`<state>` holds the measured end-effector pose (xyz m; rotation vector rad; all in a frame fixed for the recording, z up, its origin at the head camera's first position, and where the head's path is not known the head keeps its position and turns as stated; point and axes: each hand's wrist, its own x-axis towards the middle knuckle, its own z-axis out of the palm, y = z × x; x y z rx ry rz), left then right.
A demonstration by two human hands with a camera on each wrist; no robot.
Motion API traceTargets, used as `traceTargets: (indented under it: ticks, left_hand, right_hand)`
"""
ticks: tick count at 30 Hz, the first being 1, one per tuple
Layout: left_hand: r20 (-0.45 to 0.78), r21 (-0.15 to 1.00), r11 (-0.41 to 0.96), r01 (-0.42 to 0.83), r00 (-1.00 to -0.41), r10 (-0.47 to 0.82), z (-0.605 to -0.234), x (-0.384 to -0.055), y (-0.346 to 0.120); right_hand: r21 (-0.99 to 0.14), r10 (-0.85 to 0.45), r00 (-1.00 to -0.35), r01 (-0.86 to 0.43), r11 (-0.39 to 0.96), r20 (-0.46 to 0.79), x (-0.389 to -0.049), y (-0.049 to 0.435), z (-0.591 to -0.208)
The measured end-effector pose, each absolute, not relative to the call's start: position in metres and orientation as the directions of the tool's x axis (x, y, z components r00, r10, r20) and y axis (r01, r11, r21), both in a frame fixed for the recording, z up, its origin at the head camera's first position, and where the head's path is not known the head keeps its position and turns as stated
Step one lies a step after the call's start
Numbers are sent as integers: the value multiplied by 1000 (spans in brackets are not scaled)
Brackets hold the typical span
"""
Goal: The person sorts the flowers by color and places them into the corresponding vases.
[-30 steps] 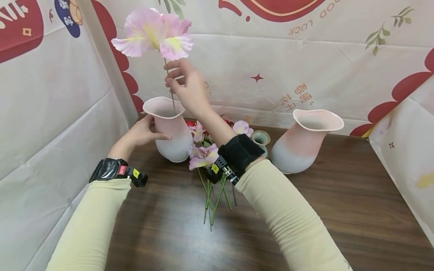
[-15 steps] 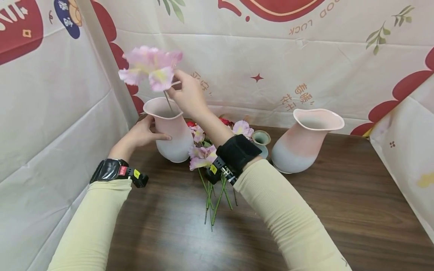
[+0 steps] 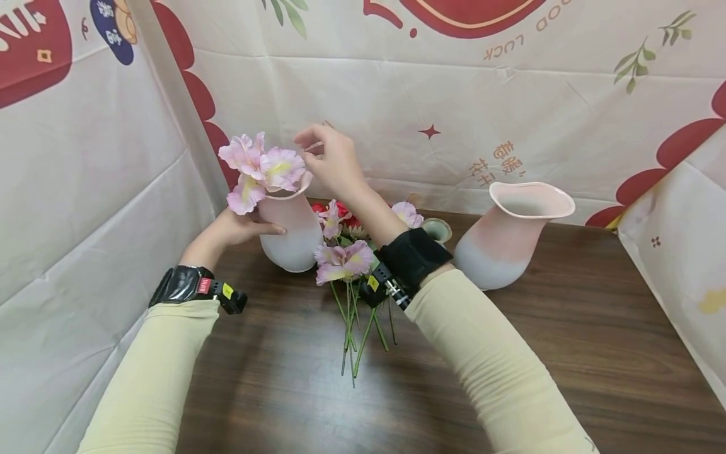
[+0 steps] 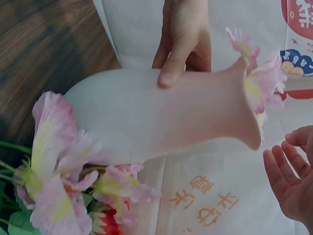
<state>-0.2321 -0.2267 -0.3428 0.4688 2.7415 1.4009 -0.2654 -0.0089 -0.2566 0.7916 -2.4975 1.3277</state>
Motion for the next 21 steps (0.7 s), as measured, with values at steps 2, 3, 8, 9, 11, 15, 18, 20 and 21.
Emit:
traceTargets:
  ticks: [2,3,8,9,11,15,18,20,21]
  left_hand:
    - [104,796,552,247,-955,278,-343,-232,-226]
    - [104,795,554,248,-955,277,-343,-233,-226]
    - [106,790,559,251,-954,279,-344,-235,-228]
    - [105,786,564,253,-954,282,-344,-236,-228]
    - [115,785,559,266,-950,290,-345,-237,-229]
    - [113,789,557,260,-952,284,-345,-239,-229]
    - [102,794,558,242,-957,270,-343,-239,-229]
    - [96,794,561,235,-959,266,-343,-240,-229]
    - [97,793,561,237,-959,268,-342,-240,-229]
  right_hand:
    - [-711,-363,-839,-540,451,407,-267,-5,-258]
    - [-711,-364,-838,-540,449,407,-267,-3,-259]
    - [-722,-358,-842,-534,440,404,-270,6,-265]
    - [-724,-356,-844,-530,442,401,-271,8,-266]
    - [-733,-347,-854,-514,446,388,-272,11,-268]
    - [-754,-329,-876,-474,455,352,-272,18,-271]
    - [-768,-315,-891,-445,461,328,-272,24,-276]
    - [-775,-304,-899,-429,465,315,-272,29,-281]
    - [-778,-299,-903,-420,467,308,-272,32,-283]
